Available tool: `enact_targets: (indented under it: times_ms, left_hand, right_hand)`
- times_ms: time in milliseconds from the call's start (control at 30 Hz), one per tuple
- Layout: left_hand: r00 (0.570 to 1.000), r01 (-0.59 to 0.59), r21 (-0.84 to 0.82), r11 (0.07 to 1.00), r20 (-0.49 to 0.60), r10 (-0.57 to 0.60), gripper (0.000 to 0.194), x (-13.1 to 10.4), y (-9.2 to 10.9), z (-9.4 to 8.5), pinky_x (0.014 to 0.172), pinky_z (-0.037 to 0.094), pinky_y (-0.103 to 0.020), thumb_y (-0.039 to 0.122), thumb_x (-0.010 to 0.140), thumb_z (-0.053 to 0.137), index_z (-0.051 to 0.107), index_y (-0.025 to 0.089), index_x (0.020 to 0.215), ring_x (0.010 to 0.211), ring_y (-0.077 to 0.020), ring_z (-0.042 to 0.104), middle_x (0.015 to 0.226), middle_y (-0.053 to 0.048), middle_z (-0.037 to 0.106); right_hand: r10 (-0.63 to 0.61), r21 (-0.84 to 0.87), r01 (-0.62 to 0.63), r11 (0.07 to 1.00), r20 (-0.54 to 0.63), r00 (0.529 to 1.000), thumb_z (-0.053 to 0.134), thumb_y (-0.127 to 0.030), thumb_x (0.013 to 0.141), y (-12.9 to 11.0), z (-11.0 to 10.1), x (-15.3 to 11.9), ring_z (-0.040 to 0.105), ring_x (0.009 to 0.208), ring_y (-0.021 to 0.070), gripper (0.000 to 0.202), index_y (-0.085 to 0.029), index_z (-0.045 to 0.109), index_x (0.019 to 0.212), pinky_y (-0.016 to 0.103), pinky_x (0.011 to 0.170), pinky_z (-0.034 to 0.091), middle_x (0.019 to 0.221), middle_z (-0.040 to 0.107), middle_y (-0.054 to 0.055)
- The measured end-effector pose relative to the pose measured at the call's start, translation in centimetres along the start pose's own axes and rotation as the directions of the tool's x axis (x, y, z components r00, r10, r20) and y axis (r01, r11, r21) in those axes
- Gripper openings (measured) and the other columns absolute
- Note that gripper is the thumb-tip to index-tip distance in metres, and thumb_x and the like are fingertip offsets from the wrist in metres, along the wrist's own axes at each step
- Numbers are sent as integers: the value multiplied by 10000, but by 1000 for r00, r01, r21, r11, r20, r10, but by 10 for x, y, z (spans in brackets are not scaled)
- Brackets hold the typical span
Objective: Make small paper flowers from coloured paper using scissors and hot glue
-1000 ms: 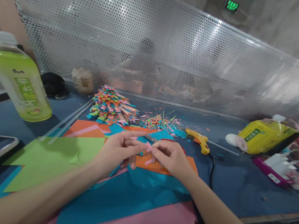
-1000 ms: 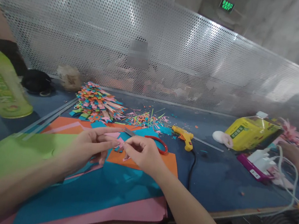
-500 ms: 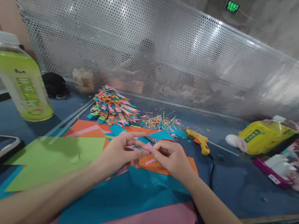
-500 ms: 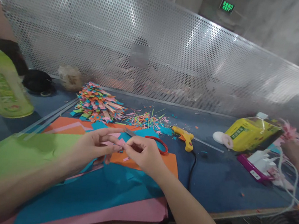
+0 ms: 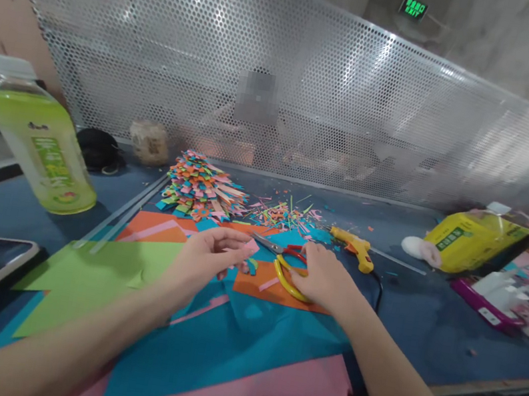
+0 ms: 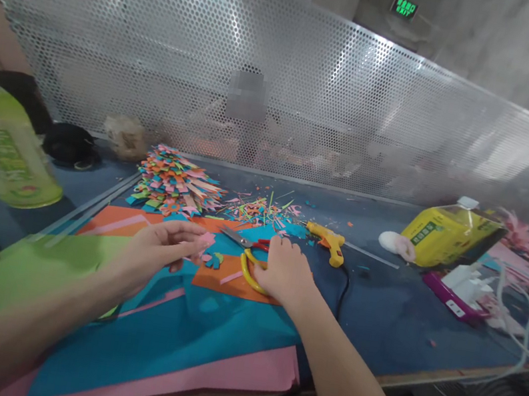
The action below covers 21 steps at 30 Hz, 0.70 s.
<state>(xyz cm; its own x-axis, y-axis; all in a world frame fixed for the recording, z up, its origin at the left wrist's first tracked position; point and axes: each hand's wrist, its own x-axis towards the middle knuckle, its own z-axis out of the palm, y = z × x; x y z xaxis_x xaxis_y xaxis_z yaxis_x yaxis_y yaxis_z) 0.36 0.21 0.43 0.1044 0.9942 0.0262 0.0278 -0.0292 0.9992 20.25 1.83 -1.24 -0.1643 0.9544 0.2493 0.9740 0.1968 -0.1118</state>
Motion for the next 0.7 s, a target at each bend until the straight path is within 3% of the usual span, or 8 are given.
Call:
enact_targets:
  times_ms: [133,400,533,700]
  left_hand:
    - [1000,-9,-4,1000,-16,9,263,1,-2,-2,404,340,-144,356,610,695,608,156,758,585,-115,617,628,-4,637]
    - [995,-35,-30,999,-93,32,189,1,2,0,406,360,-160,289,570,726,690,156,700,517,-93,565,578,-23,653]
    - [994,-51,-15,999,-95,50,181,1,1,-1,407,368,-165,291,589,711,699,159,713,507,-90,549,607,-35,667]
    - [994,-32,-23,999,-103,29,191,2,1,-6,425,364,-148,295,604,703,686,160,737,560,-98,590,615,-30,668]
  right_hand:
    - [3,-68,3,998,96,995,484,-312,715,1,1,1,533,864,265,290,-111,499,923,311,676,386,930,572,142]
    - [-1,-94,20,995,194,981,541,-120,639,8,-3,13,562,786,231,221,-115,538,860,262,592,367,885,584,130]
    - [16,-122,5,992,169,986,527,-37,624,5,-7,12,562,820,234,280,-96,534,898,268,634,383,927,559,145]
    - [16,-129,-11,992,32,999,479,-34,663,4,-8,7,522,934,249,326,-86,496,984,307,754,391,1045,488,164]
